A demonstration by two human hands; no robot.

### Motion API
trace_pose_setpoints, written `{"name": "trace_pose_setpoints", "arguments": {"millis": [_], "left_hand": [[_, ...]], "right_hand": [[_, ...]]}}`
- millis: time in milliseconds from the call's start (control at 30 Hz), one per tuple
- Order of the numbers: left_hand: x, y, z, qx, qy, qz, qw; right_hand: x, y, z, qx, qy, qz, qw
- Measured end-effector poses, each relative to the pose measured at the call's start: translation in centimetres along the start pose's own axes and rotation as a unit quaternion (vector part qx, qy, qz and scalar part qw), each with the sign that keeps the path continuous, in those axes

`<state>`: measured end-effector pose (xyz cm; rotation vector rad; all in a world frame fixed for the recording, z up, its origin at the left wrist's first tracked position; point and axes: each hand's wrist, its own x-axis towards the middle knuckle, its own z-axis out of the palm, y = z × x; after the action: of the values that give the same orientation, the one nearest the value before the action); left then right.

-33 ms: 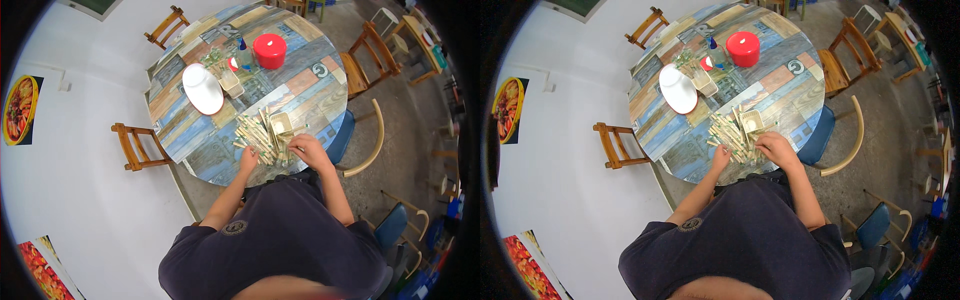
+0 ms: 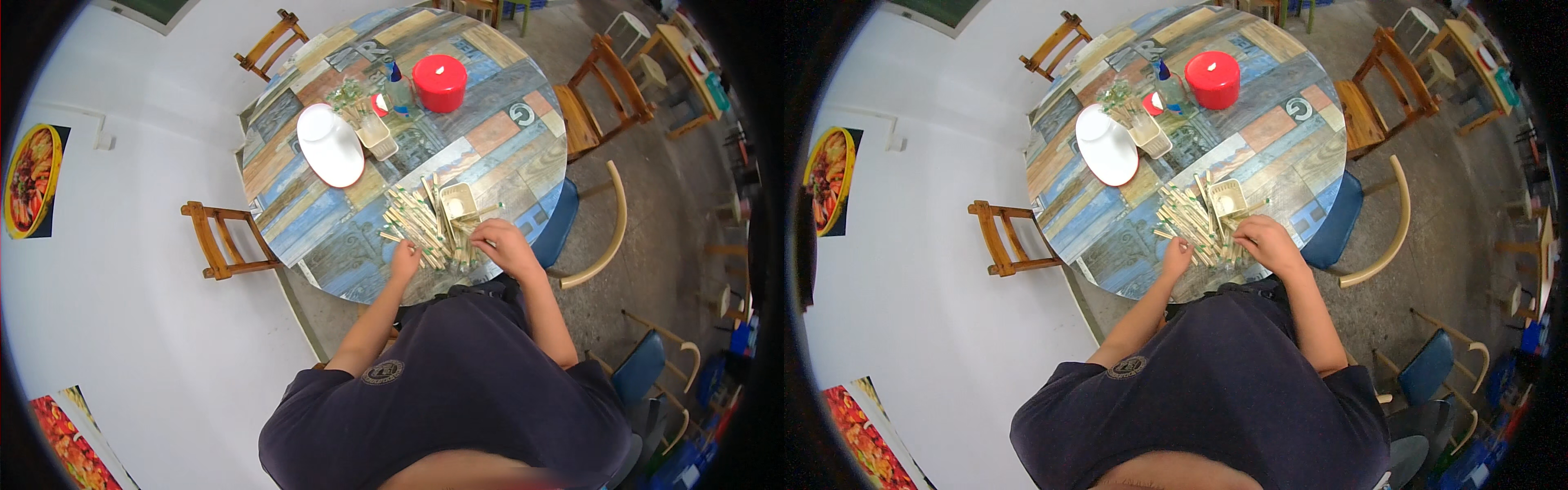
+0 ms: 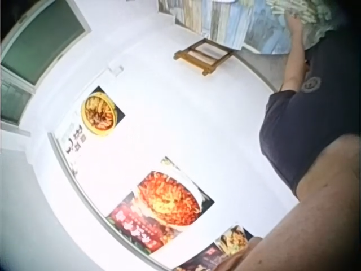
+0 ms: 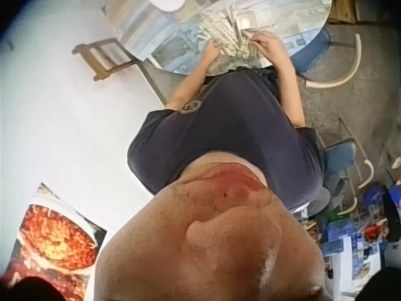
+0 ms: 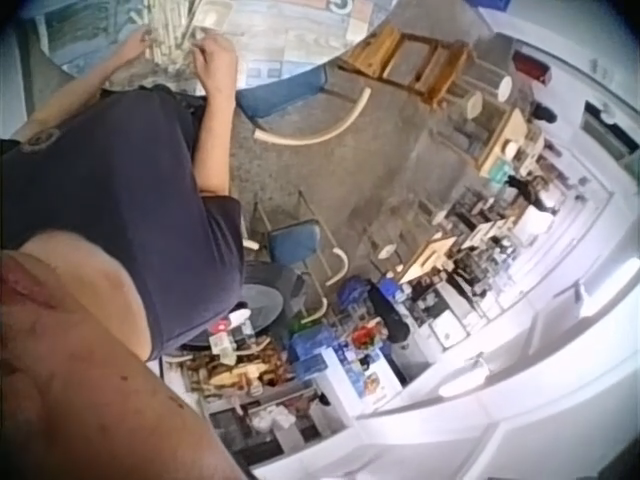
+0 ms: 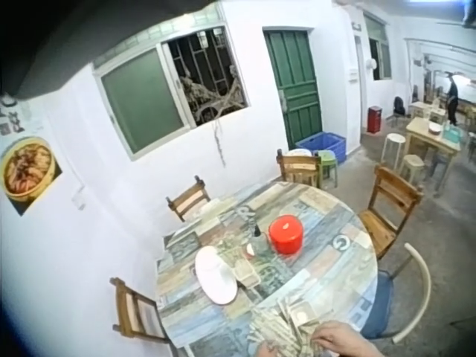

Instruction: Sorting and organizing wooden sticks into a small plastic container on a dining table.

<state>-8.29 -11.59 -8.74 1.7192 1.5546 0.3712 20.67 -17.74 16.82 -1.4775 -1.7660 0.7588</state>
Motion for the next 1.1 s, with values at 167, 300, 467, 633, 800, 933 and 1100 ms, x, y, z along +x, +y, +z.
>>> {"name": "trace_pose_setpoints", "arguments": {"millis": [167,300,467,633,800,933,1100], "left_hand": [[0.0,0.8,-0.7,0.005,-0.031,-0.020,0.999],[-0.4,0.1,-0.9,0.028,0.001,0.011,1.000],[-0.8,0.4,-1.3,0.007,0.004,-0.010,1.000],[-1.5,-0.2,-2.0,-0.031,0.005,-0.072,0.997],[-3.5,1.2,-3.3,-0.119,-0.016,-0.116,0.986],[-4.8,-2.0,-3.4,-0.138,0.014,-0.092,0.986],[-6.8,-3.6,-4.9,-0.224,-0.040,-0.125,0.966]], "right_hand": [[0.3,2.0,0.6,-0.013,-0.012,0.040,0.999],[0.5,2.0,0.7,-0.019,-0.040,0.059,0.997],[0.7,1.4,0.7,-0.013,-0.033,0.063,0.997],[0.9,0.6,1.0,-0.013,-0.021,0.055,0.998],[0.3,1.0,1.3,-0.038,-0.008,0.054,0.998],[0.9,-0.2,1.1,-0.025,-0.007,0.038,0.999],[1.2,-1.3,0.1,-0.027,0.044,-0.003,0.999]]}}
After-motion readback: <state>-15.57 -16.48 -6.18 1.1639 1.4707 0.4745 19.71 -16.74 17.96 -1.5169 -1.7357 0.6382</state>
